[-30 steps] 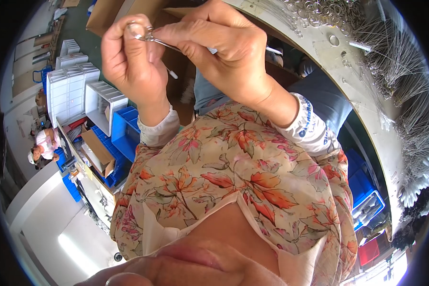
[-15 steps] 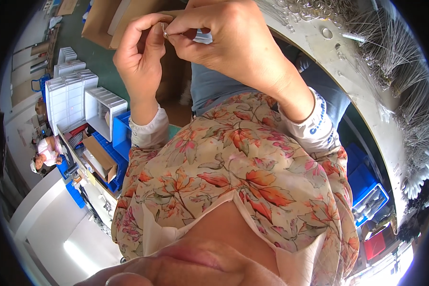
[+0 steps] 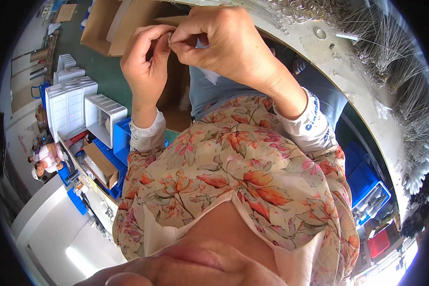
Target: The person is seen taking small brushes and attaching them to a metal ring.
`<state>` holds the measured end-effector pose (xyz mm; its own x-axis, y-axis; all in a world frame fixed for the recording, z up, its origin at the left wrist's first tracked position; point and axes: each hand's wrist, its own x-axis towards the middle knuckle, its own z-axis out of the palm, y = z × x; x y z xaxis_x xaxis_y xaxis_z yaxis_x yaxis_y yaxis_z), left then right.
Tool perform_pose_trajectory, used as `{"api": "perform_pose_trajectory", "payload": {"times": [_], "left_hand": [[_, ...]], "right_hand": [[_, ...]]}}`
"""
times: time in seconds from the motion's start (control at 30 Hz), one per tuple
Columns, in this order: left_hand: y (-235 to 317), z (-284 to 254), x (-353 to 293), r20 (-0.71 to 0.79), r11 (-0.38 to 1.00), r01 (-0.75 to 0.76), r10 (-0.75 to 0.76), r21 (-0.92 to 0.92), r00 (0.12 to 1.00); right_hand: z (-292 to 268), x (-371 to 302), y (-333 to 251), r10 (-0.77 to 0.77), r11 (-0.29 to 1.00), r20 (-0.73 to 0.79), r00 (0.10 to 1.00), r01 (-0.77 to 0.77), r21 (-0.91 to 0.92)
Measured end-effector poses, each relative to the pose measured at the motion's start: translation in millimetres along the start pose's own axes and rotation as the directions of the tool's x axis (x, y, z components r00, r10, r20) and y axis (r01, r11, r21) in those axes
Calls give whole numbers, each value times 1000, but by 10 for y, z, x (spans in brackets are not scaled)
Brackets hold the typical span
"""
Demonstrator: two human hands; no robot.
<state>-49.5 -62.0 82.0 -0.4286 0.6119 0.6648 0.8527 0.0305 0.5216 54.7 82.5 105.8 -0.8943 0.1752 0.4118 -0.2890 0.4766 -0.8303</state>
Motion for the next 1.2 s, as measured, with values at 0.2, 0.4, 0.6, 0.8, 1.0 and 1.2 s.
{"api": "perform_pose_trajectory", "payload": {"times": [0.2, 0.4, 0.6, 0.8, 1.0, 1.2], "left_hand": [[112, 61, -95, -18, 998, -27, 28, 50, 999], [21, 62, -176, 26, 987, 159, -158, -27, 987], [73, -1, -112, 114, 514, 535, -641, -671, 759], [50, -45, -107, 188, 395, 555, -666, -732, 722], [62, -192, -73, 367, 254, 573, -556, -779, 746], [154, -115, -84, 307, 362, 576, -580, -733, 755]], "right_hand": [[130, -19, 200, 278, 935, -98, 956, -246, 254], [240, 21, 601, 374, 467, 165, 913, -338, 817], [262, -32, 356, 124, 974, -80, 989, -106, 200], [237, -12, 336, -17, 991, -45, 999, 11, -131], [402, 61, 424, -119, 990, -442, 889, 141, 16], [375, 10, 420, -64, 838, -1, 998, 54, 544]]}}
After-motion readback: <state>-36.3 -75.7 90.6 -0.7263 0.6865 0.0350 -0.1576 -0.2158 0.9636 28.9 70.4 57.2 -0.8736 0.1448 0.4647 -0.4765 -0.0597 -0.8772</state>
